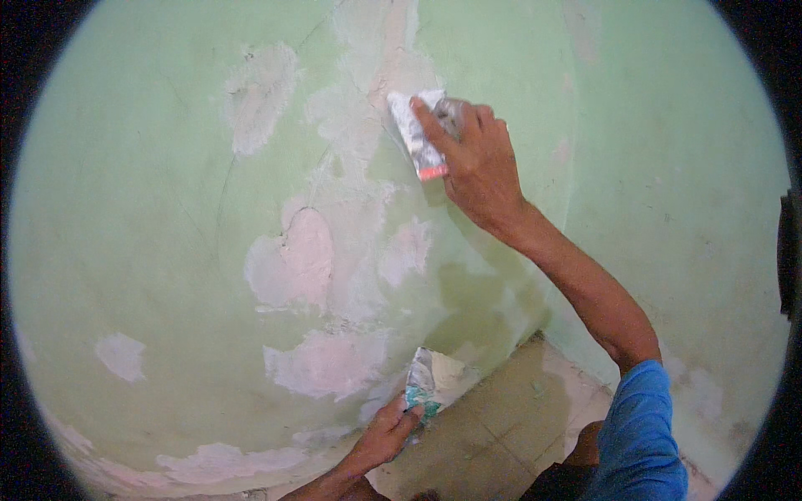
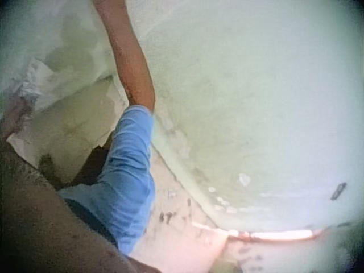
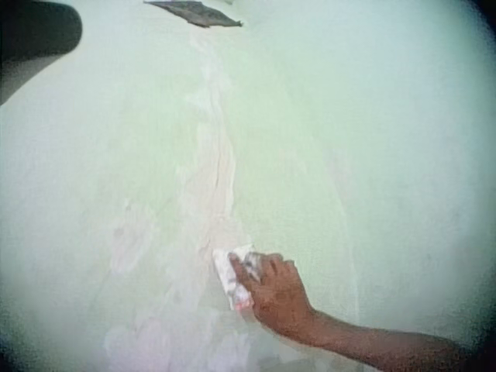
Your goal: The person applies filler to cracks and holes in a green wall using putty knives, taking material from a blue container.
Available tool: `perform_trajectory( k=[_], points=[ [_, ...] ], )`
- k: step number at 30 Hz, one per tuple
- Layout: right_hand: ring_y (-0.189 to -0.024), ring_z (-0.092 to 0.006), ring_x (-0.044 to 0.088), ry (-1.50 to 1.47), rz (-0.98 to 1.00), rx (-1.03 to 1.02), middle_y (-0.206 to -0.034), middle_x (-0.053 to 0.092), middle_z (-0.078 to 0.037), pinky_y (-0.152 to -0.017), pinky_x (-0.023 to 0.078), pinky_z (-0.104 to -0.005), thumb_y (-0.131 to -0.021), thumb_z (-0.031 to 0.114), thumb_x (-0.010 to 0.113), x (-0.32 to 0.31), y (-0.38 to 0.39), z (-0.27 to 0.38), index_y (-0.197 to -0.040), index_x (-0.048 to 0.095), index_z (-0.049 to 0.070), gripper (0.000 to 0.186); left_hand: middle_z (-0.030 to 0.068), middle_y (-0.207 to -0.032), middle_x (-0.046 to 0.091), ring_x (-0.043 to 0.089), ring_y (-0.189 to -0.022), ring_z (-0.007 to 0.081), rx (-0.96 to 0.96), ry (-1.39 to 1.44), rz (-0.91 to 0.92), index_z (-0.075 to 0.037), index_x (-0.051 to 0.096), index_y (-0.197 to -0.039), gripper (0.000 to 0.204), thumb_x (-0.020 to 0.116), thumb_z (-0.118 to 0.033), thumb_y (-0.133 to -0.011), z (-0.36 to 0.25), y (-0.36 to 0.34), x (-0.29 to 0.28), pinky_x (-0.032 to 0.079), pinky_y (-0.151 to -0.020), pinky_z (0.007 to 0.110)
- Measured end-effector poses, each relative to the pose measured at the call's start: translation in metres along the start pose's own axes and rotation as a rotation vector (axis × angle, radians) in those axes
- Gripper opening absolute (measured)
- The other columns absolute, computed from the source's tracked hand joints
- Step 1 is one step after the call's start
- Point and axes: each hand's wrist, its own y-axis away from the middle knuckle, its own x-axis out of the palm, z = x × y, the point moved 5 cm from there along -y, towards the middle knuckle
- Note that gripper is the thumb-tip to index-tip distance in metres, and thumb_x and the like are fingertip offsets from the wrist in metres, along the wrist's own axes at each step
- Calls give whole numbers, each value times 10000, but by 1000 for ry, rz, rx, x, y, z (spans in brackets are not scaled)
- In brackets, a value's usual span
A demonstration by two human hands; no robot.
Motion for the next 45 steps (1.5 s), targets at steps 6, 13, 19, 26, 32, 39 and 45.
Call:
perform_trajectory(
  k=[6, 13, 19, 26, 32, 39, 45],
  points=[
    [-932, -298, 511, -15, 78, -134, -1097, 542, -127, -738, 411, -425, -719, 116, 642, -13, 38, -14, -1314, 513, 156, 610, 40, -898, 596, 562, -718, 120, 48, -9, -11, -87, 476, -1271, 367, 459, -311, -980, 14, -3, -1, 473, -613, 277],
    [-928, -290, 513, 60, -47, 36, -1078, 541, -117, -731, 445, -414, -728, 120, 643, -10, 9, -35, -1266, 554, 152, 546, 111, -1184, 566, 509, -1077, 208, -13, -69, -28, -22, 448, -1296, 412, 431, -294, -987, 20, -4, -2, 396, -949, 341],
    [-983, -324, 529, -589, 575, 50, -1088, 582, -89, -804, 434, -415, -717, 142, 649, -52, 142, -4, -1255, 576, 227, 550, 42, -873, 576, 533, -687, 109, -185, 38, 21, -58, 455, -1281, 397, 427, -320, -985, 14, -17, 3, 459, -561, 254],
    [-1022, -278, 523, -513, 734, -173, -1168, 585, -25, -804, 402, -441, -731, 279, 642, -88, 193, 56, -1272, 559, 237, 548, 46, -864, 576, 521, -624, 92, -12, 106, -87, -63, 467, -1247, 358, 423, -305, -985, 13, -24, 4, 411, -460, 231],
    [-1027, -244, 523, -254, 792, -387, -1212, 543, -14, -827, 392, -444, -813, 397, 519, -85, 215, 80, -1285, 553, 210, 508, 39, -798, 566, 466, -491, 80, -91, 23, -122, -85, 489, -1181, 319, 420, -328, -986, 16, -15, 8, 352, -352, 224],
    [-1004, -265, 567, -301, 1242, -92, -1091, 600, -82, -840, 432, -473, -805, 204, 597, -68, 223, 30, -1232, 579, 148, 431, 13, -725, 544, 415, -449, 66, 69, 7, -258, -76, 492, -1100, 268, 419, -309, -989, -2, -3, -10, 336, -343, 220],
    [-1086, -317, 528, -463, 8, 103, -1163, 600, -135, -911, 433, -412, -822, 118, 608, -55, 52, -63, -1210, 621, 173, 392, 32, -761, 568, 482, -532, 77, 57, 96, -230, -62, 484, -1122, 247, 427, -264, -991, 22, 2, -9, 377, -402, 227]
  ],
)
